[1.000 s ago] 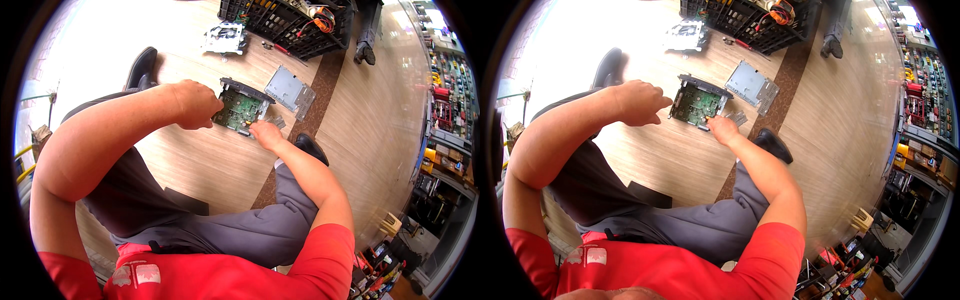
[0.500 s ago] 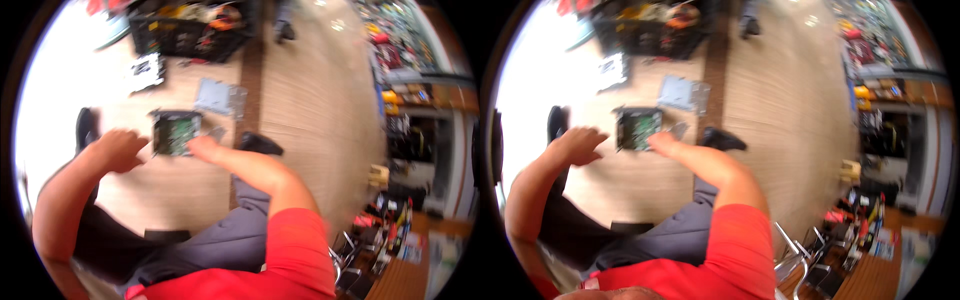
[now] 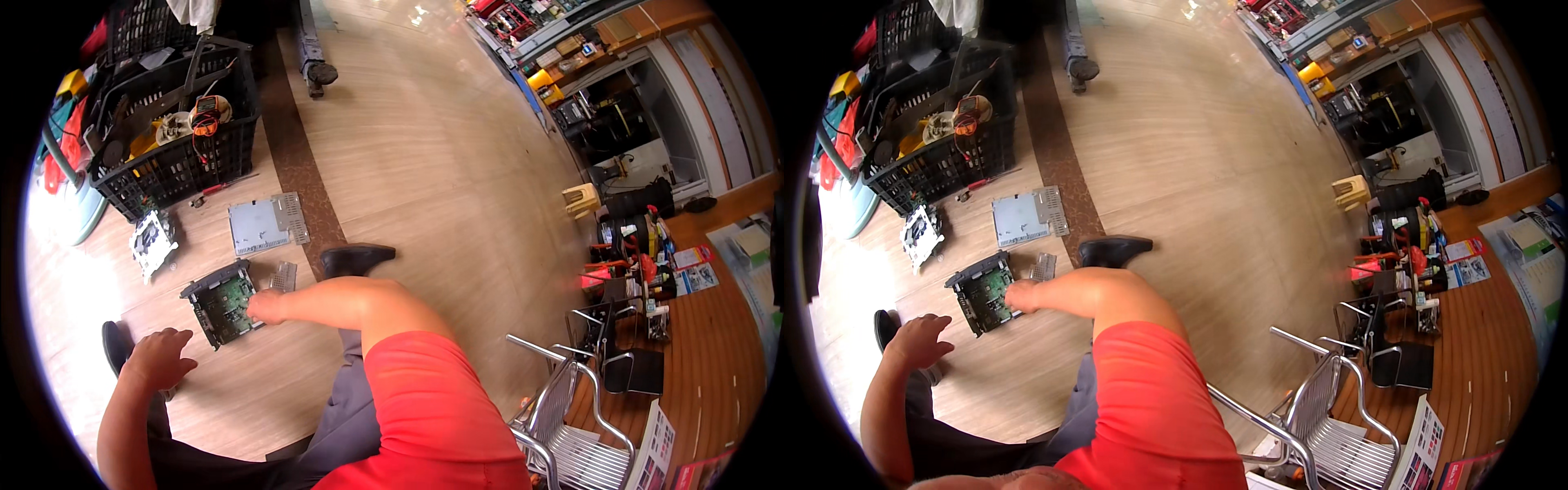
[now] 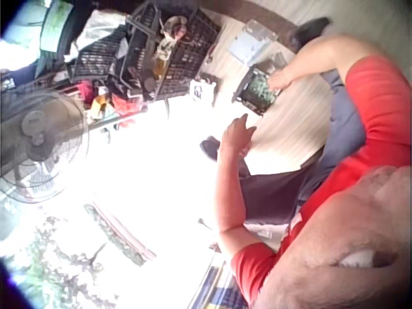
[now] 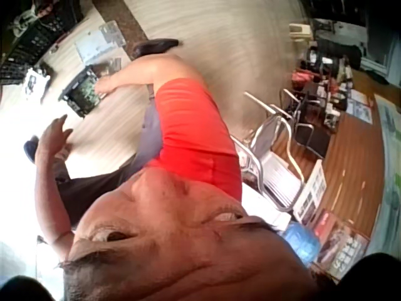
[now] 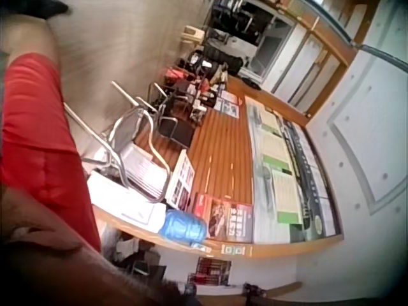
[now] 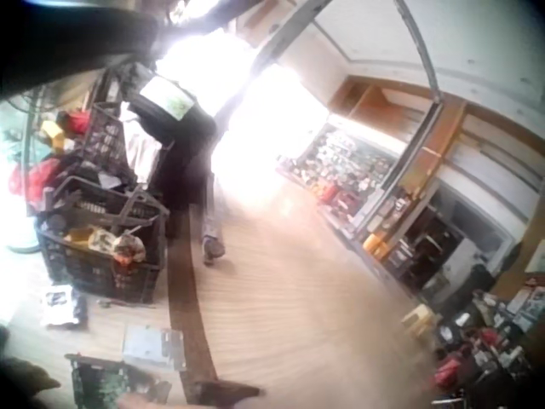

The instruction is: The person disassembles an electronic device by hand on the floor, removing a metal plate and then manipulating internal components including a small circuit board and wiring.

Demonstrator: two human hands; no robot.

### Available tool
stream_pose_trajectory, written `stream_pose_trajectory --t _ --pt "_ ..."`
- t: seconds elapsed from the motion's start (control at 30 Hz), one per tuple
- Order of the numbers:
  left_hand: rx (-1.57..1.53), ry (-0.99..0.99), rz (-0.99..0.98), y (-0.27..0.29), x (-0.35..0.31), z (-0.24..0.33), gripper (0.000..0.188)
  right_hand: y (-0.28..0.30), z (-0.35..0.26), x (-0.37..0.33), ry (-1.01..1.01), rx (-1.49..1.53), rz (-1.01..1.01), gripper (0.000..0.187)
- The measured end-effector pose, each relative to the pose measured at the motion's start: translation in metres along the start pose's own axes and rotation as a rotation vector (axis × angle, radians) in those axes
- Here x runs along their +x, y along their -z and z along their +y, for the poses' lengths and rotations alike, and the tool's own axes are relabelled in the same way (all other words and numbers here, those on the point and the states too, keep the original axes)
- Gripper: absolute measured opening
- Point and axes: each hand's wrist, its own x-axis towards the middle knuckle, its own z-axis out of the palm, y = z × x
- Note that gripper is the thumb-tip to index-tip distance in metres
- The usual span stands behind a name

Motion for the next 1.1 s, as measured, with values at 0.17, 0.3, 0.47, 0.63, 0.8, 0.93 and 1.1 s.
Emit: stream_pose_trajectory --t 0.17,0.3,0.47,0.63,0.8,0.93,1.1 --pt "-0.005 0.003 0.002 0.001 0.001 0.001 0.050 0.008 -0.002 -0.005 -0.234 0.133 0.062 0.021" --pt "0.009 0.000 0.020 0.000 0.001 0.002 0.049 0.009 0.007 -0.001 -0.164 0.054 0.057 0.022" --pt "0.013 -0.004 0.011 0.001 0.003 0.003 0.049 -0.002 0.005 0.003 -0.057 -0.076 0.054 0.018" --pt "0.014 -0.016 0.031 -0.003 0.003 0.000 0.050 0.002 0.001 -0.002 0.040 -0.149 0.025 0.016" --pt "0.012 -0.004 0.036 -0.005 0.000 0.001 0.051 0.009 -0.004 -0.004 0.077 -0.084 0.002 0.015" --pt "-0.013 -0.004 0.050 0.000 -0.003 0.000 0.050 -0.013 0.014 0.016 0.063 -0.157 -0.006 0.014" --pt "0.070 -0.020 -0.039 -0.008 0.009 -0.010 0.052 -0.017 0.024 0.013 -0.179 0.005 0.047 0.024"
